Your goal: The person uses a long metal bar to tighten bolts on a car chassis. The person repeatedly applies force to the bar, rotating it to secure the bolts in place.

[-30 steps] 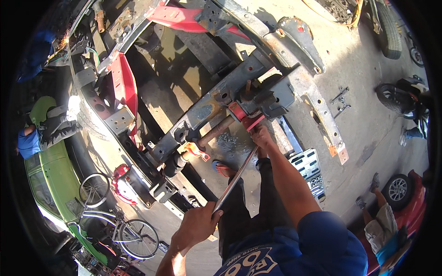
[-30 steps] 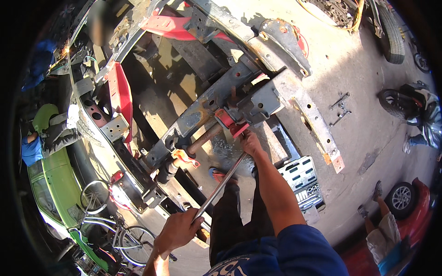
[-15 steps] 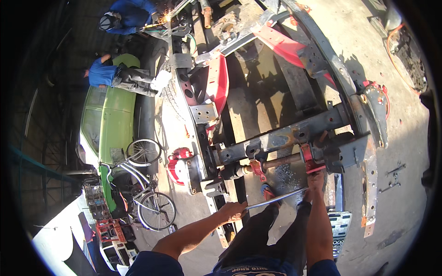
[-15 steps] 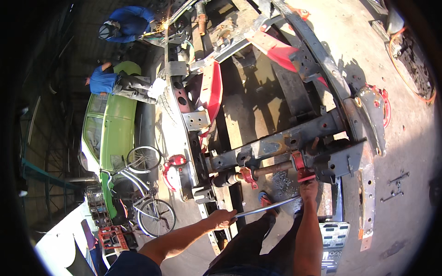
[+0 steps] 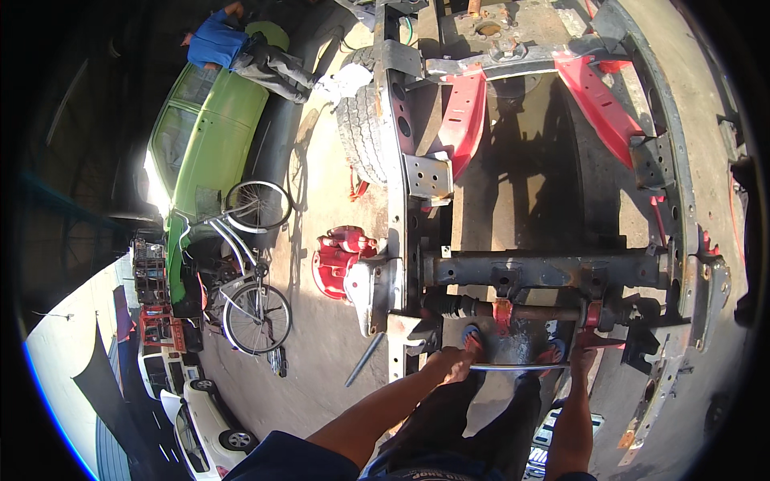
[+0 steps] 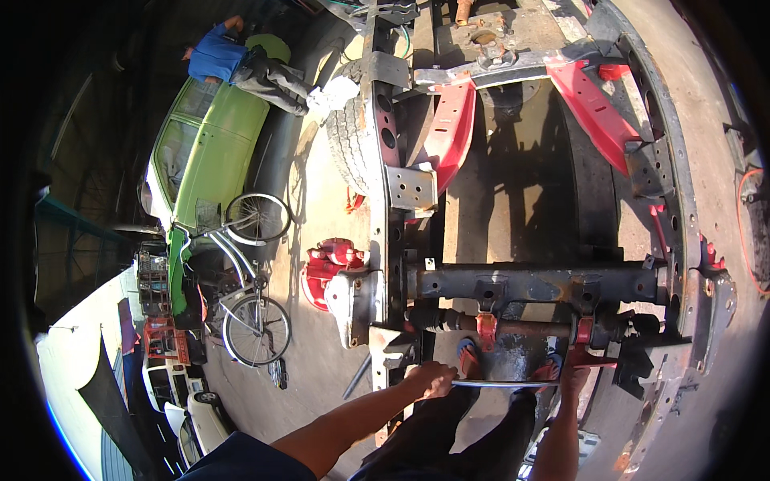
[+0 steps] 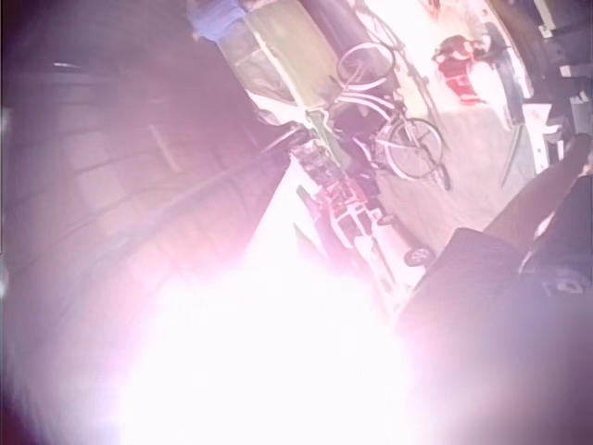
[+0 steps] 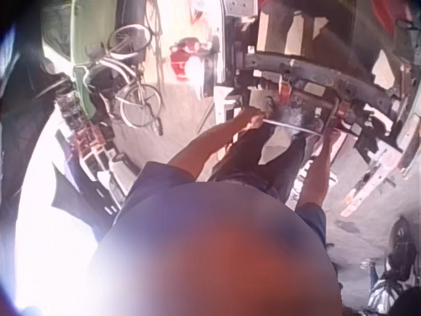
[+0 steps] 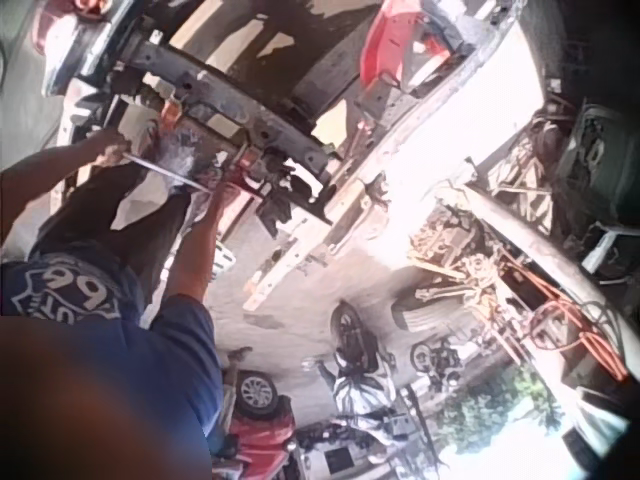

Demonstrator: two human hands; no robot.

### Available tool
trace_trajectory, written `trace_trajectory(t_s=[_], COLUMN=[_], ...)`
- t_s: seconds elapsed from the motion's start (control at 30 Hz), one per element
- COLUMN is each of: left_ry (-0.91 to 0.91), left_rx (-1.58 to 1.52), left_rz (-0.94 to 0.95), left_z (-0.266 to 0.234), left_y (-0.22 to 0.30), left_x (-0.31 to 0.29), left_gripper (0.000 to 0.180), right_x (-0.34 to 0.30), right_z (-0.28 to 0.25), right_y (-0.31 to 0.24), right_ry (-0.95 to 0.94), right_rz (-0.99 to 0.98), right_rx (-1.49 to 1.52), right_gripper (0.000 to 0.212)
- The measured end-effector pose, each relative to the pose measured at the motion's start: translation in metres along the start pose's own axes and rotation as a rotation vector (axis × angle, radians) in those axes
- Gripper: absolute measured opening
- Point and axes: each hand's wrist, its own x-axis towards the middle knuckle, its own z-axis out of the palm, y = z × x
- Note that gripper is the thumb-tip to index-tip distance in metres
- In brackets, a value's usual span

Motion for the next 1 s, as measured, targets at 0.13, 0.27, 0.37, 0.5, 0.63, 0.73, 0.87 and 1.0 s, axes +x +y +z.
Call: trace_trajectory(t_s=[0.13, 0.27, 0.37, 0.5, 0.63, 0.73, 0.87, 1.0], left_ry=[0.074, 0.090, 0.051, 0.216, 0.141, 0.307, 0.527, 0.348], left_rx=[0.132, 0.018, -0.037, -0.120, -0.371, -0.082, -0.238, -0.540], left_rz=[0.164, 0.123, 0.162, 0.268, 0.323, 0.505, 0.650, 0.515], left_z=[0.031, 0.028, 0.029, 0.073, 0.153, 0.201, 0.234, 0.235], left_y=[-0.028, -0.035, -0.044, -0.074, -0.105, -0.105, -0.093, -0.100], left_x=[0.022, 0.034, 0.052, 0.103, 0.184, 0.230, 0.314, 0.293], left_gripper=[0.025, 0.029, 0.027, 0.026, 0.026, 0.026, 0.025, 0.021], right_x=[0.007, 0.003, -0.004, -0.001, 0.003, -0.003, -0.009, -0.006], right_z=[0.001, 0.001, 0.001, 0.003, -0.001, 0.003, 0.007, 0.012], right_y=[0.001, -0.006, -0.014, -0.018, -0.007, 0.005, 0.009, -0.006], right_ry=[0.013, 0.031, 0.075, 0.041, 0.046, 0.105, 0.265, 0.303], right_rz=[-0.217, -0.155, -0.076, -0.035, -0.342, -0.096, -0.240, -0.283], right_rx=[-0.183, -0.299, -0.393, -0.314, -0.662, -0.718, -0.896, -0.769], right_gripper=[0.042, 0.032, 0.019, 0.020, 0.024, 0.023, 0.036, 0.029])
